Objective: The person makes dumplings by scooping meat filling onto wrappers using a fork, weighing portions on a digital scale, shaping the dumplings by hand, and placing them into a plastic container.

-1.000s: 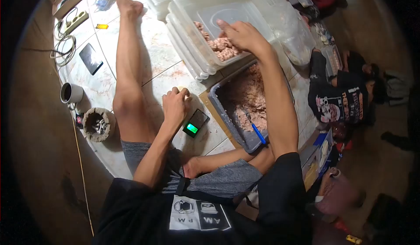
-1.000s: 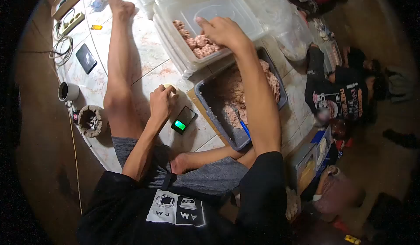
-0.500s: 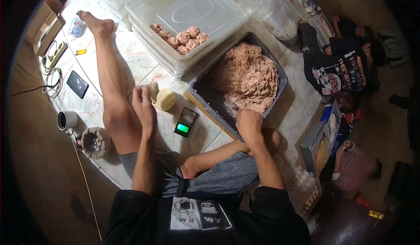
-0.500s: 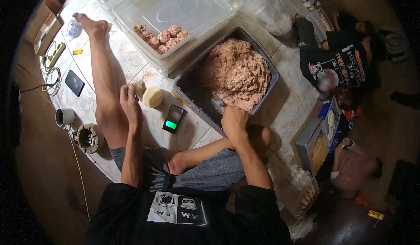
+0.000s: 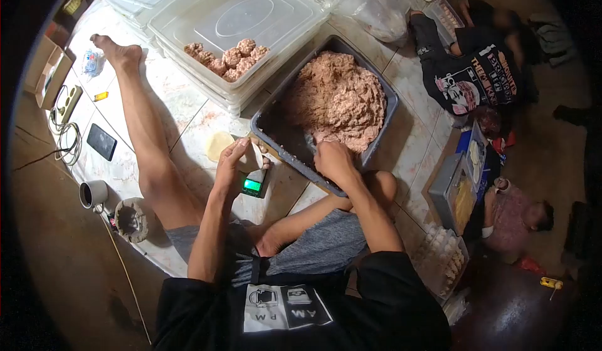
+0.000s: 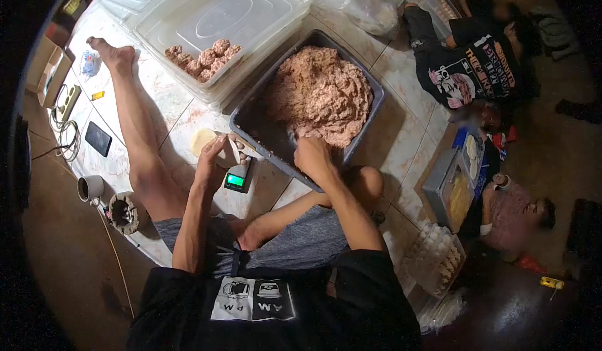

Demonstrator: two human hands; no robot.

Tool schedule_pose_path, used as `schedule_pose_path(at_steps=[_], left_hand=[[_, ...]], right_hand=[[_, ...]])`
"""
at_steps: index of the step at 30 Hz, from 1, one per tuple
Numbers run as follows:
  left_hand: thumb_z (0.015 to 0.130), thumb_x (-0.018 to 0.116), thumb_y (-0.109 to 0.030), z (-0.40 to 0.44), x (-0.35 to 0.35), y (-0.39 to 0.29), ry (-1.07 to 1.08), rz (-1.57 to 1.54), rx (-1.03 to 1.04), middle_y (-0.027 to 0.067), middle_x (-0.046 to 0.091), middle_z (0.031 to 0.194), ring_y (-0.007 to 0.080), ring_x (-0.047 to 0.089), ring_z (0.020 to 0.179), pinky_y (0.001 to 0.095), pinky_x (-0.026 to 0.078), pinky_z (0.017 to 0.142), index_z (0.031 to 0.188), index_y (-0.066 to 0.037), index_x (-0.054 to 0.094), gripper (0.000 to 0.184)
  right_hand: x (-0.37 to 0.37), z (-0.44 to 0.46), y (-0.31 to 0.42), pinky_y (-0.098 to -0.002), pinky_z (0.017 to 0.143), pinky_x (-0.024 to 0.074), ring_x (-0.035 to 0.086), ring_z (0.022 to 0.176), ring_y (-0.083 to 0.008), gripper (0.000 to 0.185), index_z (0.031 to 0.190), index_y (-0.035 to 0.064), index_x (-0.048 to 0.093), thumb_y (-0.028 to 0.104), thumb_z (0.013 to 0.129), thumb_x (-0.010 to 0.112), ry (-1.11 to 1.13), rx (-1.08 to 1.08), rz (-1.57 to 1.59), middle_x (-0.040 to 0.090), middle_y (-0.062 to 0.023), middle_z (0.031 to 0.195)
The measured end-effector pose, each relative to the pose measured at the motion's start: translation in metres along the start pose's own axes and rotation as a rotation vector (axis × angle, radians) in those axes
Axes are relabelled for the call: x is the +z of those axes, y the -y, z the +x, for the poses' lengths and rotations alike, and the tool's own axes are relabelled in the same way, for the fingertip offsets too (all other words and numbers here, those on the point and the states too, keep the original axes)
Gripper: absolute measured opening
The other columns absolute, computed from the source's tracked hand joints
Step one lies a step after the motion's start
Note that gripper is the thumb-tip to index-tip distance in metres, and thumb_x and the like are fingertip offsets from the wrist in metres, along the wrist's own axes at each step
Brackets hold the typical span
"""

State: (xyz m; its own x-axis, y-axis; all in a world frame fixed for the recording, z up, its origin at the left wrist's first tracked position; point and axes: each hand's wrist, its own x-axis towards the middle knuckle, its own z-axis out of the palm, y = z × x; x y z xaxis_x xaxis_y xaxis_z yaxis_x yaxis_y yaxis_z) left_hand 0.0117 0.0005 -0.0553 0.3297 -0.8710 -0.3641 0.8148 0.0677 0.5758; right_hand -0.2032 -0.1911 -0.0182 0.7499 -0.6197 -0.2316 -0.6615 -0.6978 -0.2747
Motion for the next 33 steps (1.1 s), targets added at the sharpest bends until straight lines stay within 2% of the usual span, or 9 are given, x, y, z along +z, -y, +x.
schedule_pose_path(at_steps=[6, 9, 10, 12, 16, 18, 22, 29, 33], left_hand=[[0.109, 0.063, -0.025, 0.001, 0.010, -0.009, -0.147, 0.145, 0.200, 0.0114, 0.071, 0.105, 0.0242, 0.073, 0.088, 0.0423, 0.064, 0.082, 0.159, -0.004, 0.049, 0.056], [0.109, 0.065, -0.021, 0.013, -0.006, -0.001, -0.032, 0.317, 0.210, 0.0099, 0.067, 0.134, 0.0162, 0.066, 0.111, 0.0319, 0.053, 0.101, 0.159, -0.002, 0.051, 0.056], [0.110, 0.065, -0.020, 0.014, -0.006, -0.001, -0.012, 0.372, 0.226, 0.0097, 0.065, 0.144, 0.0145, 0.064, 0.120, 0.0292, 0.048, 0.109, 0.160, -0.001, 0.051, 0.056], [0.110, 0.064, -0.020, 0.011, -0.006, -0.002, -0.054, 0.386, 0.117, 0.0088, 0.065, 0.147, 0.0142, 0.062, 0.124, 0.0298, 0.045, 0.111, 0.160, 0.000, 0.050, 0.055], [0.110, 0.064, -0.018, 0.015, -0.008, 0.002, -0.047, 0.459, 0.225, 0.0026, 0.070, 0.132, 0.0084, 0.059, 0.113, 0.0251, 0.046, 0.103, 0.161, -0.002, 0.050, 0.054], [0.111, 0.063, -0.018, 0.015, -0.004, 0.005, -0.060, 0.456, 0.225, -0.0021, 0.070, 0.111, 0.0059, 0.057, 0.098, 0.0229, 0.047, 0.093, 0.162, -0.005, 0.049, 0.055], [0.111, 0.063, -0.018, 0.006, 0.003, 0.001, -0.041, 0.456, 0.233, -0.0079, 0.057, 0.086, 0.0037, 0.050, 0.081, 0.0199, 0.043, 0.079, 0.164, -0.009, 0.047, 0.056], [0.110, 0.064, -0.017, 0.012, -0.004, 0.005, -0.050, 0.507, 0.247, -0.0087, 0.057, 0.090, 0.0037, 0.049, 0.082, 0.0194, 0.042, 0.079, 0.164, -0.008, 0.047, 0.057], [0.109, 0.065, -0.012, 0.016, -0.003, 0.016, -0.063, 0.470, 0.313, -0.0074, 0.059, 0.096, 0.0041, 0.049, 0.084, 0.0204, 0.043, 0.081, 0.164, -0.006, 0.047, 0.058]], right_hand=[[-0.062, -0.017, 0.039, -0.0590, 0.082, 0.0555, 0.071, 0.087, -0.0506, 0.013, 0.093, -0.0040, 0.068, 0.005, 0.094, 0.059, -0.289, 0.033, -0.014, 0.071, -0.0304, 0.086], [-0.059, 0.006, 0.042, -0.0581, 0.088, 0.0556, 0.071, 0.091, -0.0510, 0.015, 0.100, -0.0064, 0.070, 0.003, 0.092, 0.061, -0.180, 0.168, -0.072, 0.072, -0.0321, 0.093], [-0.051, 0.020, 0.050, -0.0590, 0.087, 0.0562, 0.072, 0.089, -0.0518, 0.011, 0.092, -0.0057, 0.071, 0.001, 0.090, 0.063, -0.172, 0.178, -0.052, 0.073, -0.0321, 0.090], [-0.022, 0.048, 0.069, -0.0579, 0.083, 0.0580, 0.074, 0.088, -0.0509, 0.010, 0.086, -0.0061, 0.073, 0.000, 0.087, 0.065, -0.226, 0.148, -0.026, 0.073, -0.0321, 0.088], [-0.014, 0.072, 0.093, -0.0559, 0.082, 0.0591, 0.074, 0.088, -0.0509, 0.010, 0.086, -0.0066, 0.073, 0.002, 0.085, 0.069, -0.228, 0.139, 0.079, 0.073, -0.0322, 0.088], [-0.013, 0.070, 0.096, -0.0561, 0.082, 0.0589, 0.074, 0.088, -0.0509, 0.010, 0.086, -0.0063, 0.073, 0.003, 0.085, 0.069, -0.202, 0.112, 0.101, 0.073, -0.0325, 0.088], [-0.017, 0.025, 0.084, -0.0588, 0.083, 0.0573, 0.072, 0.087, -0.0515, 0.015, 0.091, -0.0034, 0.074, 0.007, 0.092, 0.063, -0.171, 0.035, 0.123, 0.072, -0.0318, 0.087], [-0.020, 0.054, 0.073, -0.0530, 0.083, 0.0601, 0.075, 0.091, -0.0492, 0.010, 0.084, -0.0064, 0.076, 0.002, 0.079, 0.073, -0.186, 0.267, 0.040, 0.074, -0.0331, 0.090], [-0.001, 0.072, 0.086, -0.0536, 0.082, 0.0603, 0.074, 0.091, -0.0500, 0.009, 0.083, -0.0070, 0.074, 0.002, 0.080, 0.072, -0.299, 0.172, 0.145, 0.073, -0.0348, 0.089]])
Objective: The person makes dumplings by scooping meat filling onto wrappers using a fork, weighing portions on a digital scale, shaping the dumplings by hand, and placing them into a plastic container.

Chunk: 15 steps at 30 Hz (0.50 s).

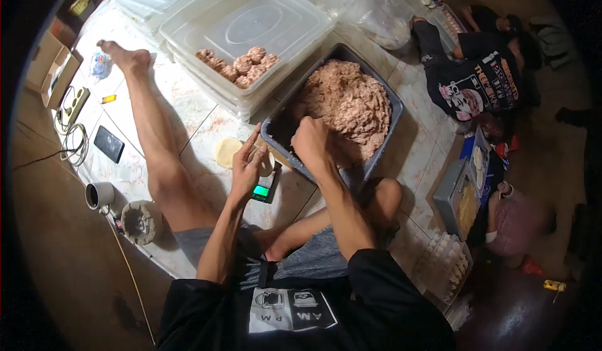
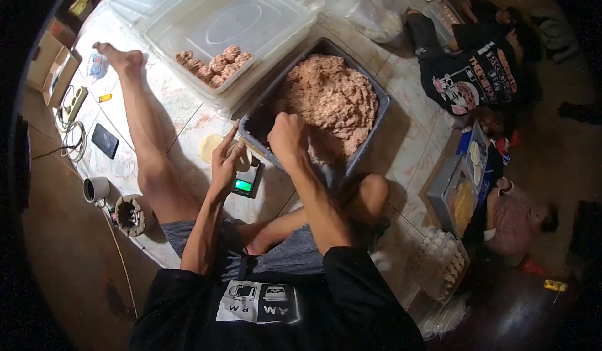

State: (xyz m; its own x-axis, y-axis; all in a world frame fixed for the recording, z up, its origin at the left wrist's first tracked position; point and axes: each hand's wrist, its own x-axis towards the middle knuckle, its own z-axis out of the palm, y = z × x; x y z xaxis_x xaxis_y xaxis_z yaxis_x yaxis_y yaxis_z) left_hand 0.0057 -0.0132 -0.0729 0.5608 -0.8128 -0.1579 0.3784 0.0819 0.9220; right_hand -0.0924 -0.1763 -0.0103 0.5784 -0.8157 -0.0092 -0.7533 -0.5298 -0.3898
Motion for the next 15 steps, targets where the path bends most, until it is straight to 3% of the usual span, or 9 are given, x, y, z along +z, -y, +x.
schedule_pose_path(at_steps=[1, 2, 4, 7, 10, 12, 13, 14, 15], left_hand=[[0.109, 0.065, -0.012, -0.002, -0.001, 0.002, 0.003, 0.004, 0.003, -0.0071, 0.060, 0.097, 0.0042, 0.050, 0.085, 0.0205, 0.044, 0.082, 0.164, -0.006, 0.047, 0.058], [0.109, 0.065, -0.011, -0.004, -0.001, 0.004, 0.008, 0.012, 0.004, -0.0069, 0.061, 0.098, 0.0043, 0.050, 0.086, 0.0207, 0.044, 0.083, 0.164, -0.005, 0.047, 0.058], [0.110, 0.061, -0.013, -0.001, -0.010, 0.001, 0.027, 0.016, -0.020, -0.0039, 0.066, 0.106, 0.0057, 0.055, 0.090, 0.0225, 0.047, 0.086, 0.164, -0.004, 0.046, 0.056], [0.112, 0.057, -0.037, -0.002, -0.014, -0.009, -0.076, -0.271, -0.146, 0.0086, 0.070, 0.122, 0.0161, 0.066, 0.105, 0.0314, 0.052, 0.099, 0.160, -0.002, 0.048, 0.060], [0.111, 0.052, -0.055, -0.006, -0.025, -0.027, -0.052, -0.607, -0.224, 0.0191, 0.068, 0.135, 0.0275, 0.067, 0.122, 0.0410, 0.052, 0.109, 0.154, -0.001, 0.050, 0.069], [0.109, 0.049, -0.062, -0.010, -0.017, -0.038, -0.043, -0.709, -0.211, 0.0242, 0.065, 0.141, 0.0337, 0.065, 0.130, 0.0458, 0.051, 0.113, 0.150, -0.001, 0.051, 0.074], [0.109, 0.047, -0.062, -0.016, -0.001, -0.050, -0.072, -0.720, -0.232, 0.0242, 0.064, 0.144, 0.0354, 0.064, 0.132, 0.0484, 0.049, 0.115, 0.148, 0.001, 0.052, 0.074], [0.107, 0.061, -0.048, -0.019, 0.007, -0.050, 0.166, -0.873, -0.145, 0.0235, 0.065, 0.142, 0.0353, 0.066, 0.130, 0.0482, 0.049, 0.117, 0.144, 0.003, 0.053, 0.063], [0.103, 0.069, -0.035, -0.021, 0.016, -0.050, 0.169, -0.708, -0.134, 0.0231, 0.066, 0.140, 0.0339, 0.069, 0.127, 0.0463, 0.052, 0.114, 0.143, 0.003, 0.053, 0.057]], right_hand=[[0.000, -0.001, -0.005, -0.0548, 0.082, 0.0595, 0.074, 0.090, -0.0504, 0.011, 0.084, -0.0075, 0.074, 0.003, 0.082, 0.071, 0.062, -0.011, 0.051, 0.072, -0.0346, 0.087], [0.020, -0.017, -0.017, -0.0577, 0.080, 0.0572, 0.070, 0.081, -0.0530, 0.014, 0.083, -0.0013, 0.073, 0.006, 0.091, 0.063, -0.110, -0.096, 0.052, 0.070, -0.0307, 0.077], [-0.011, -0.031, -0.016, -0.0576, 0.077, 0.0557, 0.069, 0.082, -0.0526, 0.016, 0.085, -0.0011, 0.072, 0.007, 0.094, 0.061, 0.097, -0.154, 0.031, 0.070, -0.0301, 0.080], [-0.065, -0.041, -0.008, -0.0566, 0.077, 0.0552, 0.071, 0.081, -0.0490, 0.015, 0.081, -0.0006, 0.070, 0.007, 0.091, 0.064, 0.088, -0.070, 0.207, 0.069, -0.0300, 0.080], [-0.097, -0.062, -0.006, -0.0550, 0.070, 0.0544, 0.072, 0.077, -0.0460, 0.019, 0.087, 0.0000, 0.073, 0.015, 0.096, 0.066, 0.004, -0.172, 0.393, 0.067, -0.0271, 0.074], [-0.118, -0.081, 0.017, -0.0487, 0.069, 0.0557, 0.074, 0.076, -0.0423, 0.018, 0.099, 0.0005, 0.076, 0.015, 0.097, 0.066, 0.167, -0.109, 0.401, 0.070, -0.0265, 0.080], [-0.121, -0.089, 0.024, -0.0456, 0.068, 0.0563, 0.076, 0.076, -0.0404, 0.020, 0.105, 0.0008, 0.077, 0.016, 0.098, 0.066, 0.244, -0.077, 0.403, 0.071, -0.0261, 0.083], [-0.108, -0.096, 0.030, -0.0506, 0.070, 0.0565, 0.073, 0.080, -0.0446, 0.017, 0.091, 0.0003, 0.073, 0.015, 0.097, 0.068, 0.178, -0.156, 0.483, 0.069, -0.0271, 0.078], [-0.090, -0.098, 0.034, -0.0503, 0.071, 0.0567, 0.073, 0.081, -0.0452, 0.016, 0.093, 0.0006, 0.073, 0.015, 0.097, 0.067, 0.178, -0.172, 0.490, 0.070, -0.0275, 0.080]])
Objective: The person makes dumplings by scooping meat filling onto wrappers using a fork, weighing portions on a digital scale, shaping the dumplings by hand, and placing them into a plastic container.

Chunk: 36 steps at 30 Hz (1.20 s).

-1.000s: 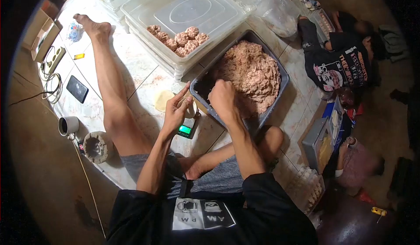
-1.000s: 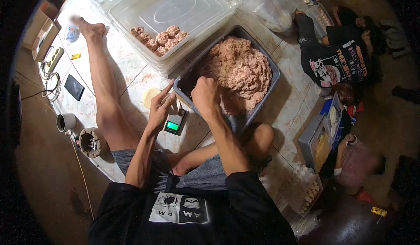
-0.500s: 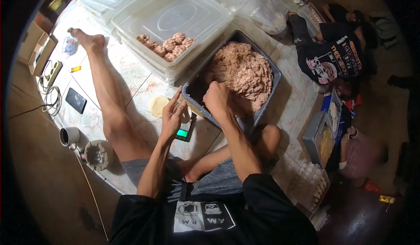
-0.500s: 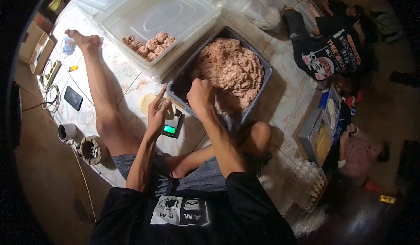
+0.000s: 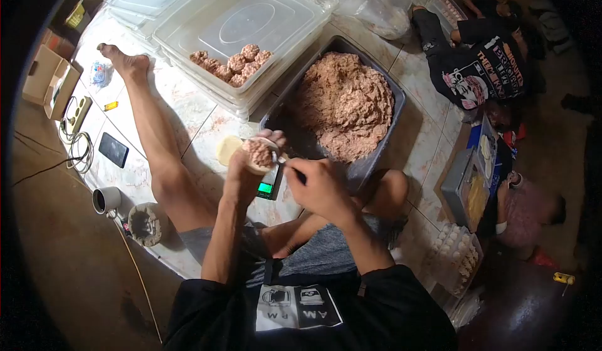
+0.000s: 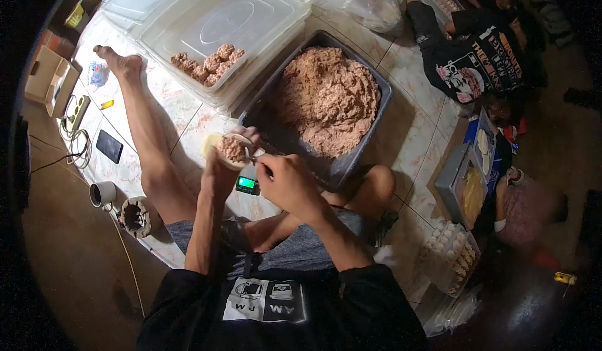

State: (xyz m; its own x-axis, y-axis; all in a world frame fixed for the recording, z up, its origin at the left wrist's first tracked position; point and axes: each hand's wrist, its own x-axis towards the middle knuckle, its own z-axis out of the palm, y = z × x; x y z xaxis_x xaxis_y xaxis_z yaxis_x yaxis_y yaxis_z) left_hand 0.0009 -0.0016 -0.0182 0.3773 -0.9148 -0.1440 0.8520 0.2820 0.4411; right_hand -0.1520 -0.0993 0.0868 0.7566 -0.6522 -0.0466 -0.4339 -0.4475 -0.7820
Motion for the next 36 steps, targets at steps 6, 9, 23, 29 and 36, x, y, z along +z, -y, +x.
schedule_pose_path(at_steps=[6, 9, 23, 29, 36], left_hand=[[0.090, 0.080, 0.004, -0.003, 0.005, 0.009, -0.321, 0.244, -0.052, 0.0156, 0.076, 0.111, 0.0252, 0.075, 0.106, 0.0367, 0.060, 0.096, 0.112, 0.004, 0.068, 0.025], [0.091, 0.081, 0.001, 0.004, 0.009, 0.004, -0.389, 0.199, 0.035, 0.0121, 0.074, 0.106, 0.0235, 0.074, 0.098, 0.0364, 0.058, 0.095, 0.104, 0.002, 0.068, 0.019], [0.101, 0.033, -0.079, -0.005, -0.006, -0.028, -0.406, -0.145, 0.095, 0.0238, 0.076, 0.107, 0.0366, 0.073, 0.103, 0.0500, 0.057, 0.099, 0.126, 0.008, 0.066, 0.096], [0.101, 0.026, -0.083, 0.004, -0.018, -0.017, -0.259, -0.079, 0.069, 0.0249, 0.075, 0.114, 0.0381, 0.073, 0.107, 0.0494, 0.055, 0.104, 0.140, 0.011, 0.060, 0.107], [0.101, 0.025, -0.082, 0.000, -0.027, -0.013, -0.240, -0.100, 0.135, 0.0259, 0.075, 0.114, 0.0419, 0.072, 0.111, 0.0532, 0.053, 0.109, 0.153, 0.009, 0.052, 0.108]], right_hand=[[0.011, -0.002, -0.019, -0.0544, 0.075, 0.0564, 0.071, 0.087, -0.0492, 0.019, 0.100, 0.0010, 0.075, 0.016, 0.100, 0.064, 0.077, 0.010, -0.090, 0.071, -0.0290, 0.088], [-0.006, -0.005, -0.015, -0.0548, 0.076, 0.0564, 0.072, 0.088, -0.0488, 0.019, 0.105, 0.0029, 0.075, 0.016, 0.101, 0.063, 0.055, 0.046, -0.227, 0.072, -0.0275, 0.090], [0.023, -0.009, 0.009, -0.0511, 0.075, 0.0578, 0.073, 0.089, -0.0435, 0.017, 0.113, 0.0073, 0.072, 0.010, 0.098, 0.065, -0.022, -0.137, -0.162, 0.075, -0.0198, 0.098], [0.041, -0.003, -0.019, -0.0521, 0.073, 0.0580, 0.073, 0.086, -0.0449, 0.017, 0.114, 0.0068, 0.071, 0.011, 0.098, 0.066, 0.068, -0.104, -0.233, 0.075, -0.0219, 0.098], [0.046, -0.014, -0.006, -0.0525, 0.077, 0.0575, 0.073, 0.091, -0.0457, 0.015, 0.113, 0.0052, 0.069, 0.008, 0.100, 0.063, 0.089, -0.056, -0.238, 0.075, -0.0229, 0.098]])
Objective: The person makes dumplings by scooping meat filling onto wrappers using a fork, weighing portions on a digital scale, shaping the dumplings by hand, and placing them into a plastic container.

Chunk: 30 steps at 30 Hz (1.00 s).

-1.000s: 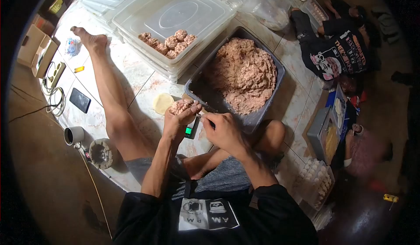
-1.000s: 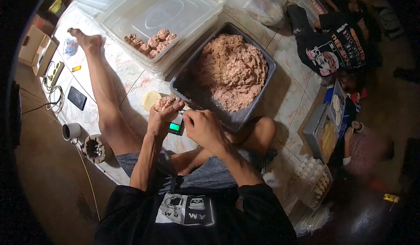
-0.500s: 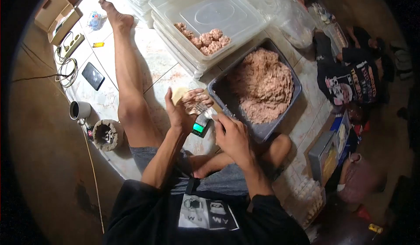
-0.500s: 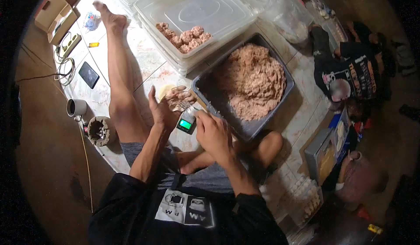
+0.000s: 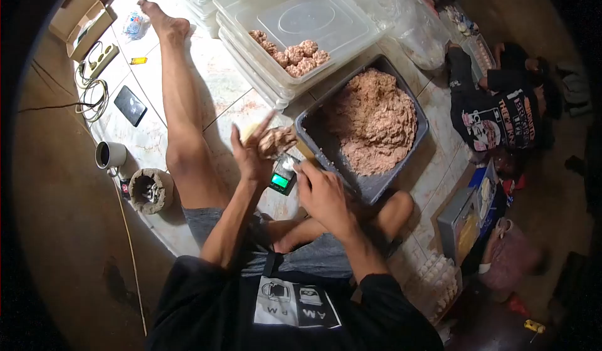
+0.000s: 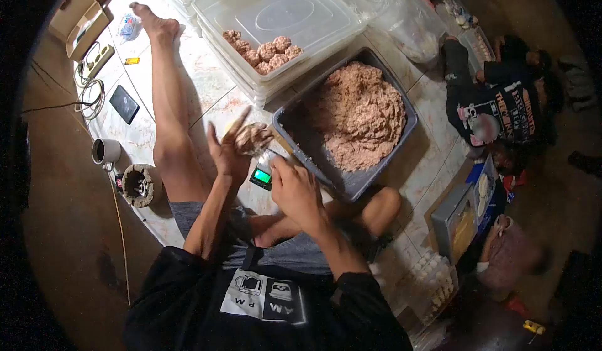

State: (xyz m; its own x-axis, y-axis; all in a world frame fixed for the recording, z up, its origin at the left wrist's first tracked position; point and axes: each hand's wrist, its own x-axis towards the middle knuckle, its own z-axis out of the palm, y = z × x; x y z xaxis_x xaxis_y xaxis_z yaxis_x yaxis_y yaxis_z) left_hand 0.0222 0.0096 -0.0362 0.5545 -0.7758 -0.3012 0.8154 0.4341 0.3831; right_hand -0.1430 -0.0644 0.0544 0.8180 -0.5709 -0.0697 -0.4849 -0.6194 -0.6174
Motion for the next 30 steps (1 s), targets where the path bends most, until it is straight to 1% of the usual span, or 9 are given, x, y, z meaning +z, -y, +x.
schedule_pose_path(at_steps=[9, 10, 17, 21, 23, 25, 27, 29, 30], left_hand=[[0.104, 0.034, -0.068, -0.003, 0.003, -0.004, -0.149, -0.224, 0.043, 0.0318, 0.072, 0.119, 0.0435, 0.072, 0.108, 0.0532, 0.057, 0.103, 0.138, 0.012, 0.058, 0.090], [0.103, 0.035, -0.068, -0.005, 0.002, -0.002, -0.141, -0.205, 0.011, 0.0324, 0.071, 0.119, 0.0441, 0.072, 0.110, 0.0535, 0.057, 0.104, 0.138, 0.012, 0.058, 0.090], [0.102, 0.036, -0.067, -0.004, 0.014, 0.004, -0.109, -0.183, -0.032, 0.0344, 0.070, 0.124, 0.0466, 0.068, 0.119, 0.0551, 0.053, 0.110, 0.139, 0.010, 0.057, 0.088], [0.103, 0.034, -0.067, -0.002, 0.022, 0.006, -0.114, -0.176, -0.135, 0.0335, 0.070, 0.123, 0.0452, 0.070, 0.118, 0.0551, 0.056, 0.106, 0.143, 0.003, 0.056, 0.084], [0.104, 0.033, -0.067, -0.007, 0.028, -0.002, -0.210, -0.135, -0.097, 0.0327, 0.071, 0.121, 0.0439, 0.071, 0.114, 0.0544, 0.058, 0.103, 0.144, 0.001, 0.056, 0.083], [0.106, 0.032, -0.070, -0.003, 0.022, 0.001, 0.009, 0.063, -0.174, 0.0241, 0.071, 0.125, 0.0375, 0.070, 0.116, 0.0535, 0.057, 0.105, 0.153, -0.002, 0.052, 0.085], [0.108, 0.029, -0.071, -0.010, 0.022, 0.007, 0.250, 0.254, -0.306, 0.0188, 0.072, 0.122, 0.0318, 0.071, 0.112, 0.0484, 0.059, 0.101, 0.155, -0.005, 0.051, 0.084], [0.109, 0.025, -0.073, -0.020, 0.035, 0.040, 0.027, 0.432, -0.288, 0.0140, 0.068, 0.128, 0.0265, 0.071, 0.107, 0.0442, 0.061, 0.093, 0.160, -0.009, 0.047, 0.085], [0.108, 0.025, -0.076, -0.026, 0.039, 0.037, 0.052, 0.495, -0.319, 0.0148, 0.066, 0.134, 0.0273, 0.070, 0.111, 0.0456, 0.061, 0.095, 0.161, -0.008, 0.046, 0.089]], right_hand=[[-0.020, 0.006, 0.021, -0.0543, 0.078, 0.0566, 0.072, 0.092, -0.0469, 0.014, 0.112, 0.0042, 0.068, 0.009, 0.101, 0.062, 0.037, 0.006, -0.009, 0.075, -0.0234, 0.098], [-0.013, 0.007, 0.024, -0.0546, 0.078, 0.0567, 0.072, 0.092, -0.0475, 0.014, 0.112, 0.0045, 0.068, 0.010, 0.102, 0.061, -0.153, -0.059, 0.136, 0.075, -0.0241, 0.098], [-0.014, 0.009, 0.021, -0.0548, 0.079, 0.0572, 0.072, 0.093, -0.0478, 0.016, 0.114, 0.0054, 0.070, 0.010, 0.101, 0.062, -0.110, -0.010, 0.048, 0.075, -0.0250, 0.099], [-0.015, 0.007, 0.005, -0.0535, 0.077, 0.0577, 0.072, 0.091, -0.0477, 0.018, 0.115, 0.0067, 0.072, 0.011, 0.099, 0.066, 0.093, 0.094, -0.072, 0.074, -0.0268, 0.097], [-0.034, 0.001, 0.001, -0.0485, 0.076, 0.0604, 0.075, 0.091, -0.0440, 0.027, 0.122, 0.0068, 0.070, 0.018, 0.098, 0.071, -0.017, 0.096, 0.026, 0.076, -0.0231, 0.103], [-0.049, 0.005, 0.012, -0.0451, 0.078, 0.0613, 0.077, 0.092, -0.0417, 0.030, 0.121, 0.0054, 0.071, 0.021, 0.096, 0.076, -0.262, 0.188, 0.185, 0.077, -0.0224, 0.104], [-0.051, 0.015, 0.000, -0.0414, 0.074, 0.0599, 0.077, 0.083, -0.0366, 0.031, 0.113, 0.0021, 0.073, 0.025, 0.094, 0.082, -0.206, 0.271, 0.375, 0.078, -0.0197, 0.101], [-0.026, 0.024, -0.051, -0.0392, 0.068, 0.0572, 0.077, 0.079, -0.0305, 0.028, 0.103, 0.0008, 0.074, 0.025, 0.094, 0.083, 0.058, 0.357, 0.382, 0.078, -0.0179, 0.091], [-0.025, 0.024, -0.052, -0.0344, 0.063, 0.0526, 0.072, 0.073, -0.0164, 0.024, 0.095, -0.0007, 0.075, 0.022, 0.096, 0.081, -0.019, 0.318, 0.321, 0.076, -0.0109, 0.079]])
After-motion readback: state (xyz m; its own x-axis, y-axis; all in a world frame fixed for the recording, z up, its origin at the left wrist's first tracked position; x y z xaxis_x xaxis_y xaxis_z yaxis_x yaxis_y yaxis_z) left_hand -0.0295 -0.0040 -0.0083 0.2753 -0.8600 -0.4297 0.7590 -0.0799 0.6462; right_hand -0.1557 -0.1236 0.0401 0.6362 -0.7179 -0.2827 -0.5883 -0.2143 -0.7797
